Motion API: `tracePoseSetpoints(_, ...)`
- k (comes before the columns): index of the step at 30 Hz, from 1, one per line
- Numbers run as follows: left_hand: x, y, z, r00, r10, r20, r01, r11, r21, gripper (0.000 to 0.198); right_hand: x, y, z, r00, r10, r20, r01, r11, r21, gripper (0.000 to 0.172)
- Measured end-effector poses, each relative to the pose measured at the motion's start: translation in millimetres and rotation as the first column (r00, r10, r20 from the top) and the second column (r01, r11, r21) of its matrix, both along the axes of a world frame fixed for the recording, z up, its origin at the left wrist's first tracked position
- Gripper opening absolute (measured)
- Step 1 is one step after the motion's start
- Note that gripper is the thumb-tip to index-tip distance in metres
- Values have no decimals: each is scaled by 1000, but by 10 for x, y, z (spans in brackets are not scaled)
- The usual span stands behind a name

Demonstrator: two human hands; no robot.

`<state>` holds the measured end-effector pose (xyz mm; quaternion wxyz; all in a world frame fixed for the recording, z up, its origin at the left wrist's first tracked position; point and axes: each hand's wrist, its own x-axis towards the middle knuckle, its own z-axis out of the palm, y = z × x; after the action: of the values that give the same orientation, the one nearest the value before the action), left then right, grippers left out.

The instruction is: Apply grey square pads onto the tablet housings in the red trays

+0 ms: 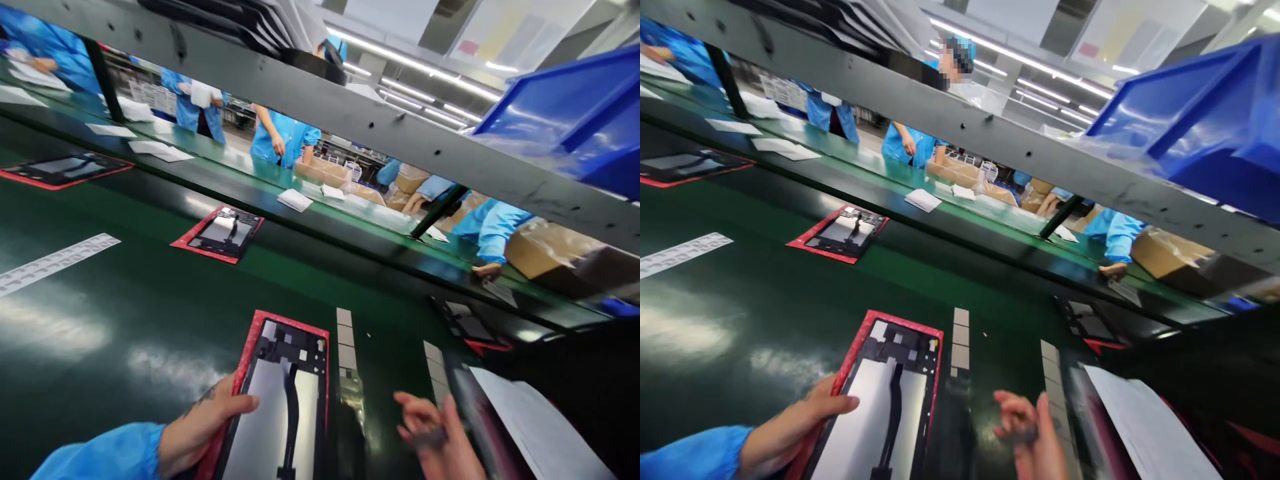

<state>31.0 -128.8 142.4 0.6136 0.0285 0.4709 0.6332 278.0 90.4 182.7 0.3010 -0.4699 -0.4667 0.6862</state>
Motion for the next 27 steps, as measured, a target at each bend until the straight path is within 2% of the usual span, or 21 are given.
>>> tracePoseSetpoints(4,112,-10,-91,994,-60,-91,55,996,-65,51,-309,105,-193,996,-21,-87,12,994,-108,70)
tracePoseSetpoints(6,25,-59,-182,970,-80,-228,63,995,-80,47,-412,161,-307,992,-49,-117,31,989,-147,72)
tracePoseSetpoints(7,-62,-110,-225,927,-111,-357,77,991,-108,41,-433,190,-353,991,-72,-117,53,986,-156,71)
tracePoseSetpoints(8,-170,-172,-257,832,-155,-532,85,984,-155,36,-436,218,-393,990,-86,-107,69,986,-153,69)
tracePoseSetpoints(10,-397,-285,-276,511,-231,-828,38,968,-247,30,-400,270,-455,992,-95,-79,85,990,-113,62)
tracePoseSetpoints(12,-531,-285,-244,180,-232,-956,-33,970,-242,29,-346,307,-504,995,-81,-63,78,996,-49,55)
tracePoseSetpoints(14,-473,-88,-213,-99,-107,-989,-2,994,-108,29,-312,324,-542,997,-61,-39,61,998,4,52)
tracePoseSetpoints(16,-226,286,-216,-362,86,-928,180,983,21,33,-308,322,-571,999,-31,-13,32,999,31,53)
tracePoseSetpoints(17,-65,506,-228,-451,188,-873,303,952,49,35,-314,317,-586,1000,-14,-5,15,999,41,54)
tracePoseSetpoints(19,240,929,-270,-530,199,-825,486,868,-103,48,-328,302,-622,1000,5,3,-5,998,60,57)
tracePoseSetpoints(21,428,1239,-343,-574,95,-813,530,800,-280,64,-336,289,-673,1000,-17,2,17,996,93,59)
tracePoseSetpoints(22,468,1336,-399,-582,54,-811,524,787,-324,65,-339,284,-702,999,-45,-1,45,992,114,59)
tracePoseSetpoints(24,462,1425,-547,-578,41,-815,510,798,-321,61,-351,280,-757,996,-93,-12,94,984,150,57)
tracePoseSetpoints(27,378,1405,-788,-578,115,-808,510,824,-248,59,-392,284,-806,997,-82,-2,81,978,195,55)
